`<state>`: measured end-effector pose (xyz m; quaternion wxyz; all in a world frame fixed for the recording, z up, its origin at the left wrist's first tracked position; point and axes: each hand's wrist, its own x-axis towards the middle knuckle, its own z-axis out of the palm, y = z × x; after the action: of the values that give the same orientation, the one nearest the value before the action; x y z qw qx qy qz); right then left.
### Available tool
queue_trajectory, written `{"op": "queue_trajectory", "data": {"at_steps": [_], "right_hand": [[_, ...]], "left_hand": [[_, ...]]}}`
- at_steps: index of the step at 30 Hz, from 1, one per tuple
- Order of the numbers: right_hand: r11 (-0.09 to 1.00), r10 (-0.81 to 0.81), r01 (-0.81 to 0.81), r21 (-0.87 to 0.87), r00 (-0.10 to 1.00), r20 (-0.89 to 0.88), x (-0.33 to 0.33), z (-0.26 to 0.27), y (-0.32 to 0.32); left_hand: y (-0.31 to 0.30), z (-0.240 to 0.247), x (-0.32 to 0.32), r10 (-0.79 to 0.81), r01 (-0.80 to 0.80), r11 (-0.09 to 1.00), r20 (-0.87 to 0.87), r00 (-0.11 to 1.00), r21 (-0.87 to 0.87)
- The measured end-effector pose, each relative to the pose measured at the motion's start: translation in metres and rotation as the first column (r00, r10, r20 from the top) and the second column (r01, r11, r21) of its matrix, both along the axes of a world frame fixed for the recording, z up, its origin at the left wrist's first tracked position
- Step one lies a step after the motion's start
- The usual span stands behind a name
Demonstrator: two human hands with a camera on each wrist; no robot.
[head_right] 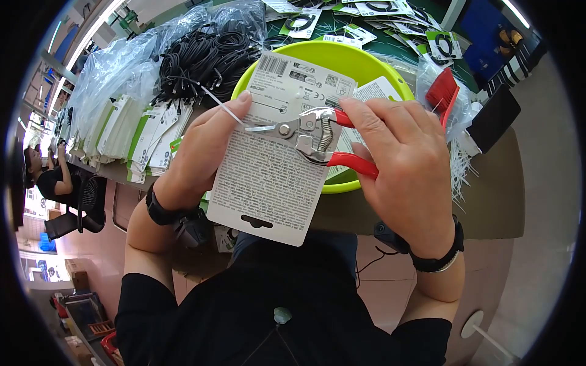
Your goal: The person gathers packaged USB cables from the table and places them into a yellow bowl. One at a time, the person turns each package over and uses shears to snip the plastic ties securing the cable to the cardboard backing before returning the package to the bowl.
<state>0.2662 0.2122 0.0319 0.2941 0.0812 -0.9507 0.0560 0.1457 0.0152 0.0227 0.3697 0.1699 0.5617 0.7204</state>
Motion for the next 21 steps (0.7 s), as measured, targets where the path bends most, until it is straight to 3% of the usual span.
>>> {"op": "queue_trajectory", "data": {"at_steps": [13,17,18,20,21], "right_hand": [[0.997,0.007,-0.004,0.072,0.999,-0.043,0.0,0.004,-0.004],[0.999,-0.017,0.016,0.028,1.0,0.024,0.003,-0.001,-0.003],[0.996,0.013,-0.01,-0.09,0.999,0.034,0.004,-0.001,0.001],[0.946,0.08,-0.063,-0.318,0.996,0.038,0.004,-0.002,0.009],[0.947,0.076,-0.063,-0.314,0.997,0.031,0.003,-0.003,0.012]], "left_hand": [[-0.001,-0.003,-0.003,-0.061,0.063,0.997,-0.037,0.997,0.044],[-0.001,-0.001,-0.002,-0.014,0.014,0.999,0.001,1.0,0.039],[-0.001,0.001,-0.001,-0.015,0.015,0.999,-0.004,1.0,0.041],[-0.003,0.008,0.001,-0.007,0.004,1.0,-0.175,0.985,-0.014],[-0.004,0.012,0.002,-0.009,-0.001,0.999,-0.257,0.966,-0.039]]}}
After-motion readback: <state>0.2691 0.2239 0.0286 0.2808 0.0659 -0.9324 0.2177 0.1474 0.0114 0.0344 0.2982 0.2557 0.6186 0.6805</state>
